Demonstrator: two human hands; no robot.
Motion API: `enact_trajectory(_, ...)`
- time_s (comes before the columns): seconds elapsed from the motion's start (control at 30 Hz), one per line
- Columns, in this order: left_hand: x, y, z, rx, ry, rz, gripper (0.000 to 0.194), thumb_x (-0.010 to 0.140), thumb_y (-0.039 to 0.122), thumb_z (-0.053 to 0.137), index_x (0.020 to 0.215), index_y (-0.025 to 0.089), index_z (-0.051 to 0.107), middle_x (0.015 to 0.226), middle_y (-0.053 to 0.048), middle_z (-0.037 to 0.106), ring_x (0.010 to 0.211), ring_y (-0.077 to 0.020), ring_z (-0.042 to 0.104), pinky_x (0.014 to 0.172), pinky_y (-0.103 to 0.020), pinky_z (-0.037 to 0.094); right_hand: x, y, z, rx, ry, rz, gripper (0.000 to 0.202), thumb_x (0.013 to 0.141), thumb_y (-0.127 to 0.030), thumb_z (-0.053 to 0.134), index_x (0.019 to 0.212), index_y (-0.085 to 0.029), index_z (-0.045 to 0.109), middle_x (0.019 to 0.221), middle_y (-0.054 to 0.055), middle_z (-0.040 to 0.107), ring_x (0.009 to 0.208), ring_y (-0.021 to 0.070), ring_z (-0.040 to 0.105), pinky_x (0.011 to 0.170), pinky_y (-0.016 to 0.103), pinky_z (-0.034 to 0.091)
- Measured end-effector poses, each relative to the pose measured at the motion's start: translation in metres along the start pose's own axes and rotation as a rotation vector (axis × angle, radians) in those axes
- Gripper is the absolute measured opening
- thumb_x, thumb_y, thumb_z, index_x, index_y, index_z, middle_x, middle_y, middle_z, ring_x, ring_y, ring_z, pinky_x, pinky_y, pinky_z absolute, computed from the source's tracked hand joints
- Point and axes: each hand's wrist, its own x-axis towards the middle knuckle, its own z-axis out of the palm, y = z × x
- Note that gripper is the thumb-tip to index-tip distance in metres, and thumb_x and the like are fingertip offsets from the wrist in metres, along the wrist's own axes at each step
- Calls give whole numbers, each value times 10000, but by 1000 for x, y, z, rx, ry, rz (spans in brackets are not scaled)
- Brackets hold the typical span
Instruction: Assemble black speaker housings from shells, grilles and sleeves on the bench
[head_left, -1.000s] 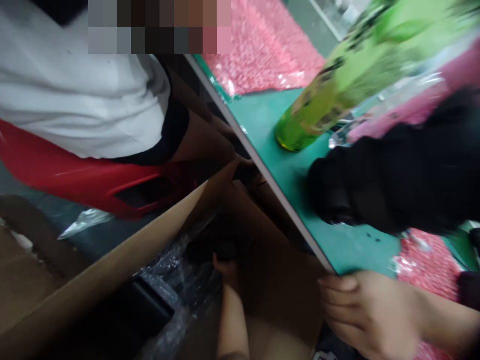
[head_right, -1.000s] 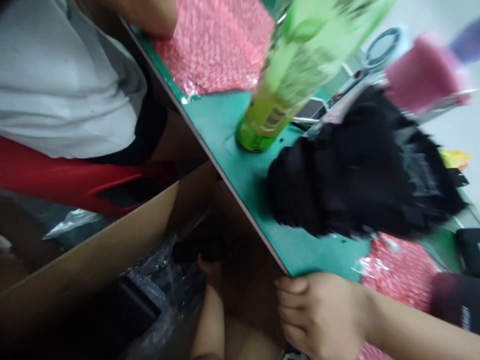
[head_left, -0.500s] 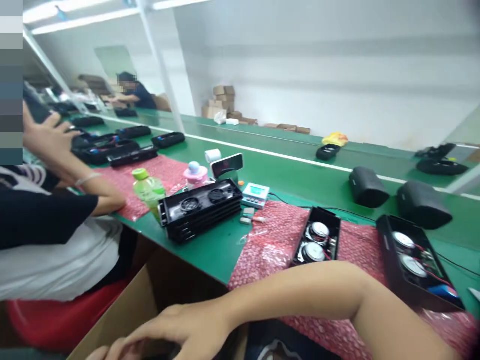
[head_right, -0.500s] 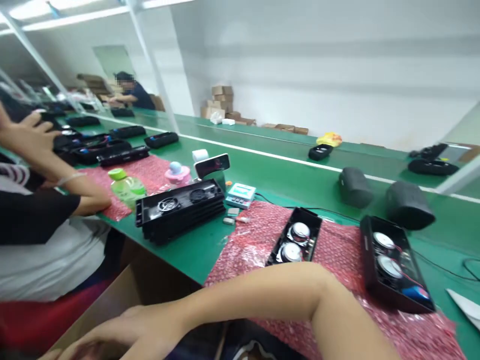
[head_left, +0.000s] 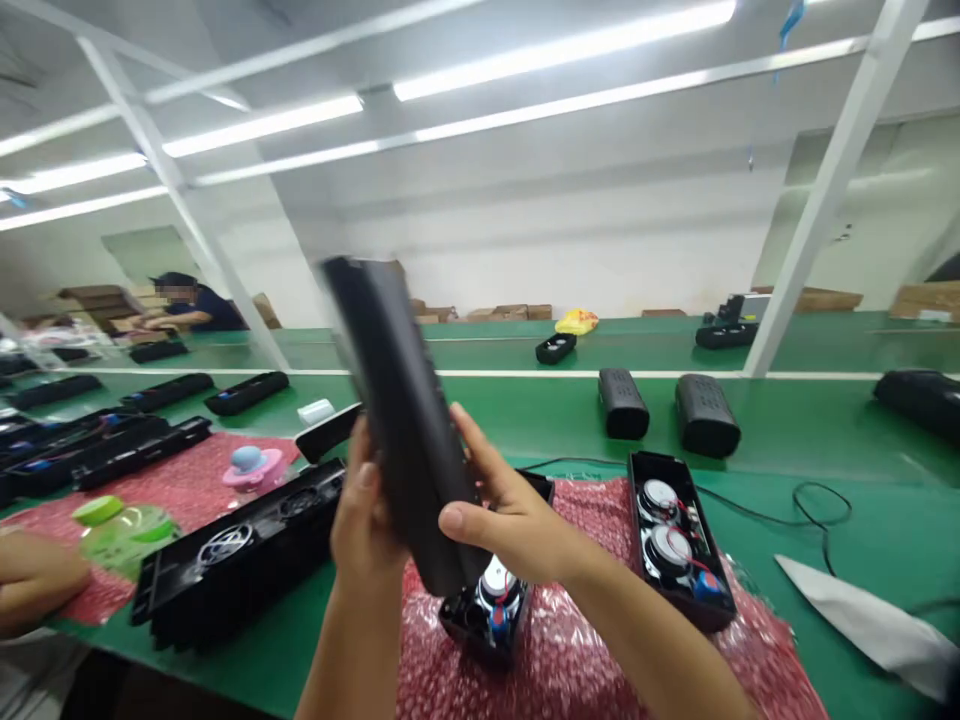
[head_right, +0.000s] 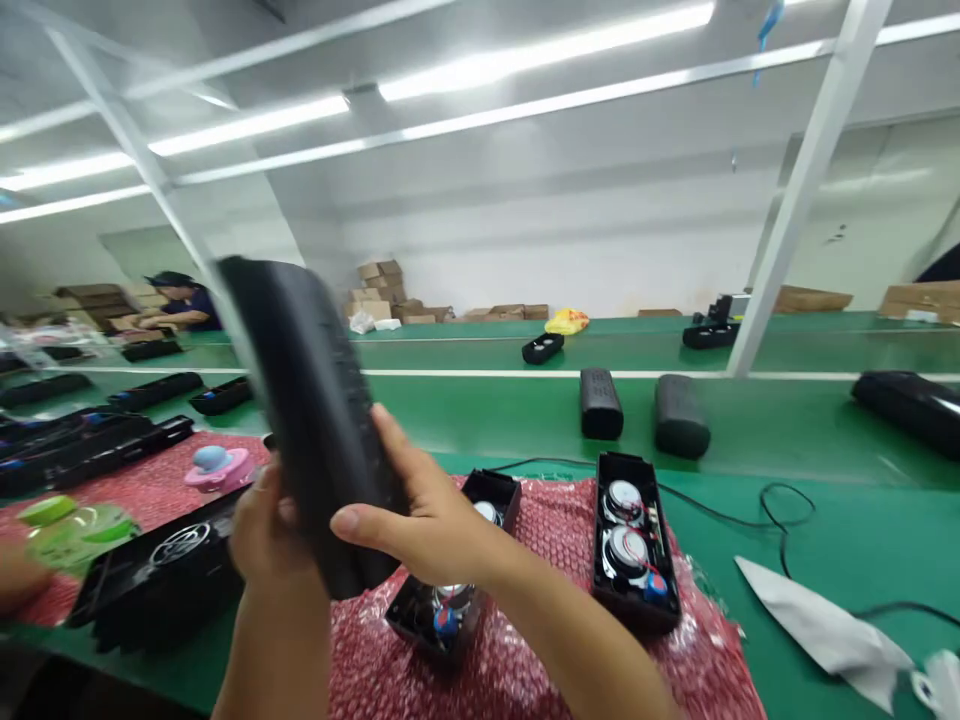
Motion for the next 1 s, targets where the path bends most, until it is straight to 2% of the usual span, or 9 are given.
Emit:
enact_trajectory(0.07,13,-8,34,8,-184,-26,790,669,567,774,1358,291,505,1102,-46,694,910,-280,693,749,-369,614,4,2,-11,-79,108,-14,1032,764,-530,746,1549,-375,94,1361,78,468,1217,275,485,1019,476,456)
enact_trajectory(0.17,27,-20,48,-10,-208,42,825,666,485,809,1389,301,458,1189,-70,662,1027,-314,669,853,-403,592,14,10,-23,-132,180,-30,1059,746,-437,776,1542,-406,78,1441,82,378,1242,287,456,1041,512,424)
enact_trajectory(0.3,44,-39,28,-10,-260,38,975,601,486,854,1432,275,389,1255,-112,625,1117,-354,626,917,-436,563,36,26,-33,-56,119,5,1091,674,-434,805,1542,-378,146,1430,83,391,1232,303,468,1051,526,405)
enact_trajectory(0.47,57,-50,16,-81,-276,-26,942,637,349,805,1454,251,347,1219,-129,641,1127,-380,613,938,-499,529,55,46,-41,1,179,28,1134,600,-433,846,1531,-347,205,1355,87,452,1185,293,509,1053,500,398)
enact_trajectory(0.57,64,-48,4,-182,-318,-125,855,685,480,723,1423,178,415,1307,-163,583,1215,-406,540,957,-512,504,57,55,-51,285,127,-32,1060,620,-460,830,1501,-352,250,1342,82,485,1098,273,570,971,456,466)
enact_trajectory(0.63,71,-47,-14,-240,-353,-158,928,667,636,690,1398,120,447,1352,-197,537,1225,-404,523,949,-477,505,55,64,-63,535,45,-45,930,639,-565,767,1437,-304,366,1333,103,510,1078,290,586,920,456,496)
enact_trajectory(0.8,91,-60,-53,-325,-443,-320,1167,460,849,707,1298,56,533,1015,-176,657,817,-247,655,578,-257,519,60,106,-81,843,-135,54,1057,440,-837,675,1263,-185,559,1117,139,609,892,262,611,693,377,546)
enact_trajectory(0.87,95,-69,-55,-358,-432,-329,1162,405,854,722,1261,85,565,940,-133,653,762,-223,637,564,-260,509,67,117,-76,915,-134,53,1053,387,-828,693,1210,-180,589,1070,123,610,839,230,592,668,340,534)
enact_trajectory(1.0,97,-80,-42,-329,-360,-269,1202,300,935,648,1155,91,621,817,-107,621,764,-252,599,690,-373,512,82,119,-59,1006,-130,11,954,389,-772,729,1104,-152,611,1080,122,571,943,233,560,800,335,510)
